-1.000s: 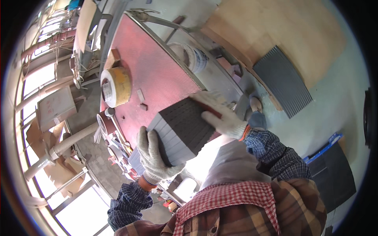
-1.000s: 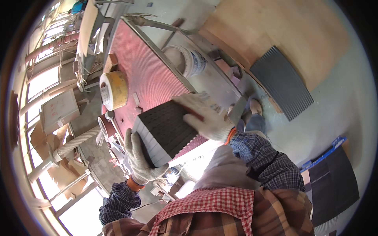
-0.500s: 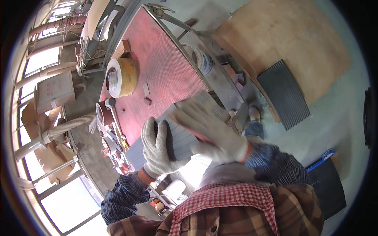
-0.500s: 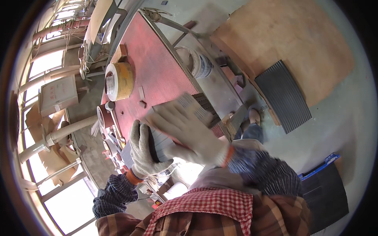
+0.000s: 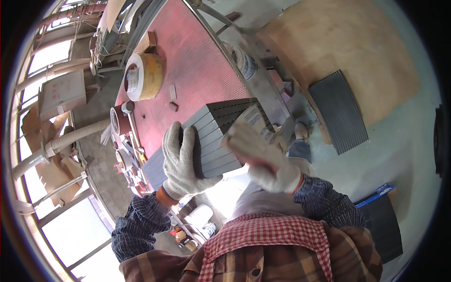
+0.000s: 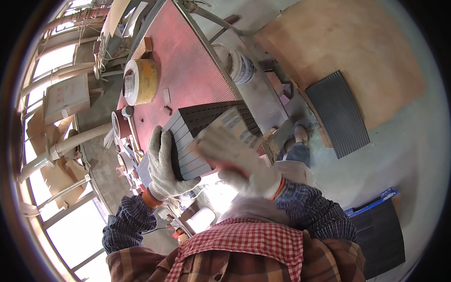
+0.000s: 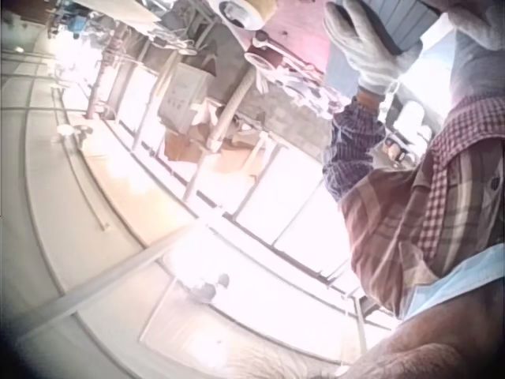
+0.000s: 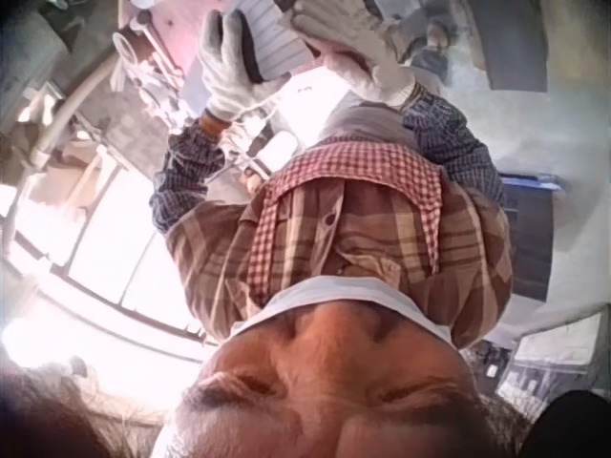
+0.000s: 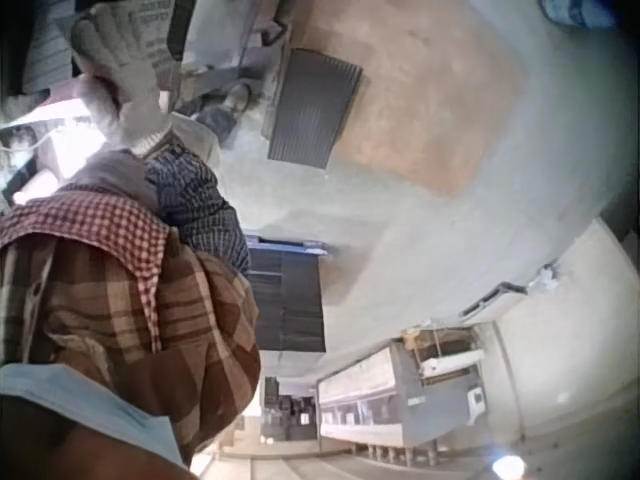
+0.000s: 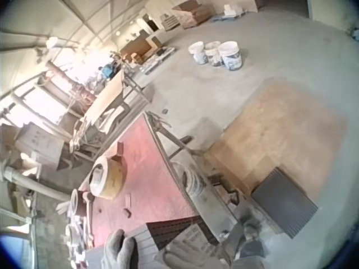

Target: Sanding the edges and surfaces of black corrugated furniture panels using sandpaper.

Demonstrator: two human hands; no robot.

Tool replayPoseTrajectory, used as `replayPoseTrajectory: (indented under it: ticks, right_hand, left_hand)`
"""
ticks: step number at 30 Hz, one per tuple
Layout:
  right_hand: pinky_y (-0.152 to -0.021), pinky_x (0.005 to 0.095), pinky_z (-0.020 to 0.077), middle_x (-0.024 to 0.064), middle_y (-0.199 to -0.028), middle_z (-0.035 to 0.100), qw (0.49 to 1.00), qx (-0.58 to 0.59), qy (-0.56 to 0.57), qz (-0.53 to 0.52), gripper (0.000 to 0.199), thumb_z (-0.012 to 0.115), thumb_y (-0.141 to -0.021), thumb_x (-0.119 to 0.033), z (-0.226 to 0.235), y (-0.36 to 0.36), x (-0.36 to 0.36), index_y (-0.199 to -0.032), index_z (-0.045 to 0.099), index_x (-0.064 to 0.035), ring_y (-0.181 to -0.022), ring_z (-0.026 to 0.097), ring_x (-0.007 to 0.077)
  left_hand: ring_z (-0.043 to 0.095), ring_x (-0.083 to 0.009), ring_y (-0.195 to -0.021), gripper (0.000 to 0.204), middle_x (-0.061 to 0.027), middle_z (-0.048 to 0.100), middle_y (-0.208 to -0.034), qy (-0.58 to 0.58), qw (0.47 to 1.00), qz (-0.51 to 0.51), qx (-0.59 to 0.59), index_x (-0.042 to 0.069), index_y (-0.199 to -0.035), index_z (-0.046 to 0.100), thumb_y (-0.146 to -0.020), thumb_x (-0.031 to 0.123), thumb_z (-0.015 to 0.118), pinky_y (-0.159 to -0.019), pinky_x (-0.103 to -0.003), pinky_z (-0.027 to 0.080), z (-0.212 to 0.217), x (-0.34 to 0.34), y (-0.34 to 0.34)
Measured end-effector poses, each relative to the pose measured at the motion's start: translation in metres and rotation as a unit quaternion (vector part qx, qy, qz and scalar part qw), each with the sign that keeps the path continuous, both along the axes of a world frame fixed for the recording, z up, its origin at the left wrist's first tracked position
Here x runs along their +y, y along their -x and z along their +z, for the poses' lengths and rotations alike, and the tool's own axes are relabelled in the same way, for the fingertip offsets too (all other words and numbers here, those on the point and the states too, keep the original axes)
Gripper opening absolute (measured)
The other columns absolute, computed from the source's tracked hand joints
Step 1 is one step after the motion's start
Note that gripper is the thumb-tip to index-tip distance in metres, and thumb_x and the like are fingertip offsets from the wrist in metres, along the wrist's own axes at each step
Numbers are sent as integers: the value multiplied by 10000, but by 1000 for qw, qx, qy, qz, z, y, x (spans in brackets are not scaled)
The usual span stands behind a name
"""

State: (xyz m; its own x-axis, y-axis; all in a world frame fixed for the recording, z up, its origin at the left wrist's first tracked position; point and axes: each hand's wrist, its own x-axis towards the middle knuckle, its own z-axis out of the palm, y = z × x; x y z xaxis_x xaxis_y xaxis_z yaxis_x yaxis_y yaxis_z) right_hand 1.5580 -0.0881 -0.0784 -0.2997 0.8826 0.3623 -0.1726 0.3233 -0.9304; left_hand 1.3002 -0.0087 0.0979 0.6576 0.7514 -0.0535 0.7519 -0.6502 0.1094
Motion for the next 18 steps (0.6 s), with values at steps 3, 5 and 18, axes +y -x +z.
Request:
replayPoseTrajectory:
  ticks: [3, 5, 18]
  right_hand:
    - [-1366, 478, 230, 180, -1704, 516, 982, 48, 163, -76, 661, 478, -1168, -484, -6, -11, 24, -1671, 500, -56, -1629, 417, 327]
    - [-1363, 477, 239, 198, -1702, 510, 971, 60, 216, -84, 657, 474, -1168, -467, 12, -17, 28, -1679, 484, -56, -1622, 424, 339]
    - [-1314, 479, 340, 193, -1611, 580, 938, 95, 313, -114, 595, 551, -1141, -394, 27, -20, 31, -1631, 537, -56, -1530, 519, 368]
  left_hand:
    - [434, -624, -1455, 1369, -422, 340, -1644, -4, 1000, -2, 6, -27, -1689, 353, -672, 694, 916, -1182, -707, 395, 0, 2, 0]
    - [436, -624, -1452, 1369, -426, 340, -1641, -2, 1000, -6, 1, -29, -1687, 359, -674, 710, 908, -1188, -706, 389, -1, 2, 1]
    - [359, -608, -1545, 1393, -415, 260, -1712, 11, 1000, -6, 20, -8, -1731, 289, -709, 720, 894, -1235, -679, 367, 3, -6, 1]
